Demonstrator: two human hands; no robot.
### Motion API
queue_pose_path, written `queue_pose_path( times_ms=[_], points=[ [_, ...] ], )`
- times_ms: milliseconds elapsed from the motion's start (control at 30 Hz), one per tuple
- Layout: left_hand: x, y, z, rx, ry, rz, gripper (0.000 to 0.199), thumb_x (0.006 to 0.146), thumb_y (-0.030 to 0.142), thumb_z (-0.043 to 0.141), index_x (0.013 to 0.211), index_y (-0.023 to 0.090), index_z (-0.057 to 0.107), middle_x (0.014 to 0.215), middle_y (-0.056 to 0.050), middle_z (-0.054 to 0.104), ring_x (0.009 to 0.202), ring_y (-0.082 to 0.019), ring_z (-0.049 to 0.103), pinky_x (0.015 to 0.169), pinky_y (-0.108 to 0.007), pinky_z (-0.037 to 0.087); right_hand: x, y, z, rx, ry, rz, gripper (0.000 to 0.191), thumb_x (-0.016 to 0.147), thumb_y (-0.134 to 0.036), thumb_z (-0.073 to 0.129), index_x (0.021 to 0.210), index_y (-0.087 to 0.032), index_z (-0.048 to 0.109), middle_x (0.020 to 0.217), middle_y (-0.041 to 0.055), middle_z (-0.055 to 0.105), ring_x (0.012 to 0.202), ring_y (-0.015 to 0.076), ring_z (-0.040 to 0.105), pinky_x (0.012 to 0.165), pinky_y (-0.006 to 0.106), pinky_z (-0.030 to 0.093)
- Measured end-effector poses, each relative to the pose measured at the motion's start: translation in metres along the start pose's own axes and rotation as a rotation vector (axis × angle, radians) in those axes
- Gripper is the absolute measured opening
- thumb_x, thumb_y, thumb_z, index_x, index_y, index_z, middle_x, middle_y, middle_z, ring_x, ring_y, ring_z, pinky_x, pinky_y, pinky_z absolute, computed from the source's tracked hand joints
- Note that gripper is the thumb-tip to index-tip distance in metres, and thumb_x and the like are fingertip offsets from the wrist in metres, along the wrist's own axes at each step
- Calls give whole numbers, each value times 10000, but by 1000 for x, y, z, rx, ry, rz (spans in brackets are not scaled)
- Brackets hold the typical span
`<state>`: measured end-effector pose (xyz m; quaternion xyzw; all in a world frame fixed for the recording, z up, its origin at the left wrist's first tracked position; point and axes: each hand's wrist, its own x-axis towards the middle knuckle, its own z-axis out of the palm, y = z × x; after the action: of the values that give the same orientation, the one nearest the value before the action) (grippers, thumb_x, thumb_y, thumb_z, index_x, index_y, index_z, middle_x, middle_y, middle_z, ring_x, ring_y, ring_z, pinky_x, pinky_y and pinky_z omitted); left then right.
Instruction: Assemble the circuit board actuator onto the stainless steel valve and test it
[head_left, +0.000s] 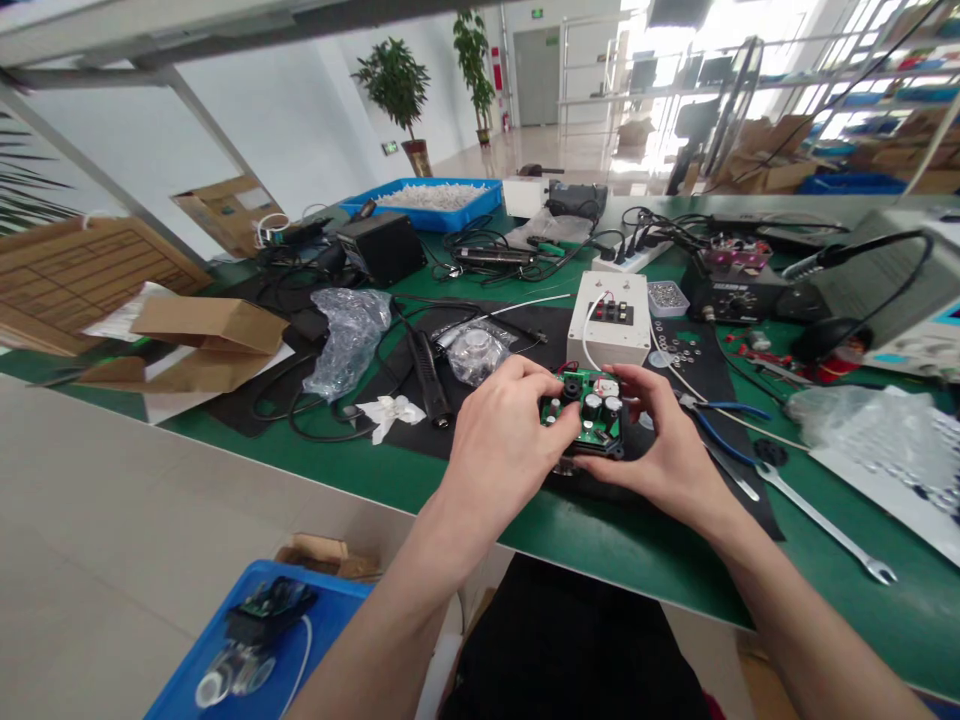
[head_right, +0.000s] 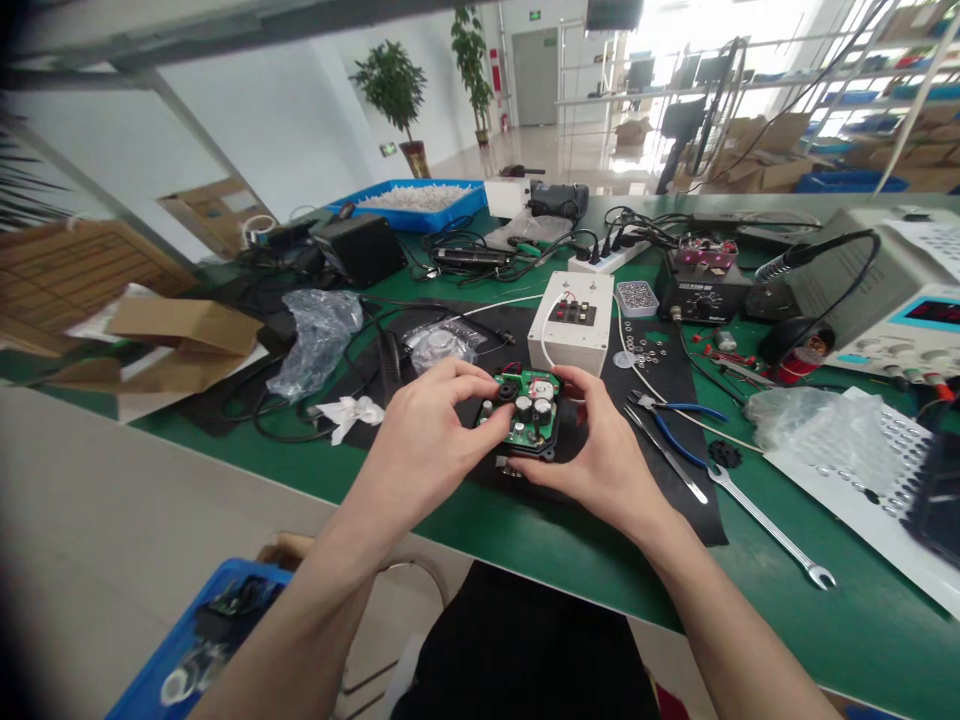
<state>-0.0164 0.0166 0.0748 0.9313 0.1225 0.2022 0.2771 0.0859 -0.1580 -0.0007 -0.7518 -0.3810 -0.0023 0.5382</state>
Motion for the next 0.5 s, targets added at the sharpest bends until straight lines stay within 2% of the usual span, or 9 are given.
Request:
queue_pose_path(
  times_ms=[133, 233, 400, 500],
  points=[
    [0, -3, 2, -50, 16, 19, 78, 906, 225, 740, 959, 210, 795, 1062, -7, 711, 943, -176, 695, 845, -337, 517, 0, -1, -1, -32, 5, 12, 963, 669, -390, 994, 1486, -281, 495, 1434, 68, 643, 1129, 278, 678, 963, 434, 568],
    [2, -7, 3, -53, 33, 31, 56, 913, 250, 739, 925, 205, 771, 1033, -4, 707, 917, -167, 695, 828, -327, 511, 1, 0, -1, -32, 8, 4, 977, 666, -400, 995, 1490, -282, 484, 1444, 73, 634, 1198, 297, 659, 1017, 457, 554],
    [5, -12, 3, 11, 22, 71, 134, 924, 323, 706, 976, 217, 769, 1124, -27, 743, 991, -205, 718, 902, -344, 528, 0, 0, 0, -23, -7, 30, 1013, 656, -431, 999, 1510, -284, 474, 1456, 76, 628, 1257, 308, 643, 1064, 472, 541],
    [6, -14, 2, 74, 7, 99, 171, 922, 366, 688, 992, 234, 769, 1156, -29, 756, 1014, -226, 729, 884, -348, 527, -1, -1, -1, 3, -13, 26, 1018, 664, -424, 994, 1522, -273, 467, 1468, 79, 611, 1283, 295, 628, 1093, 454, 531]
  ],
)
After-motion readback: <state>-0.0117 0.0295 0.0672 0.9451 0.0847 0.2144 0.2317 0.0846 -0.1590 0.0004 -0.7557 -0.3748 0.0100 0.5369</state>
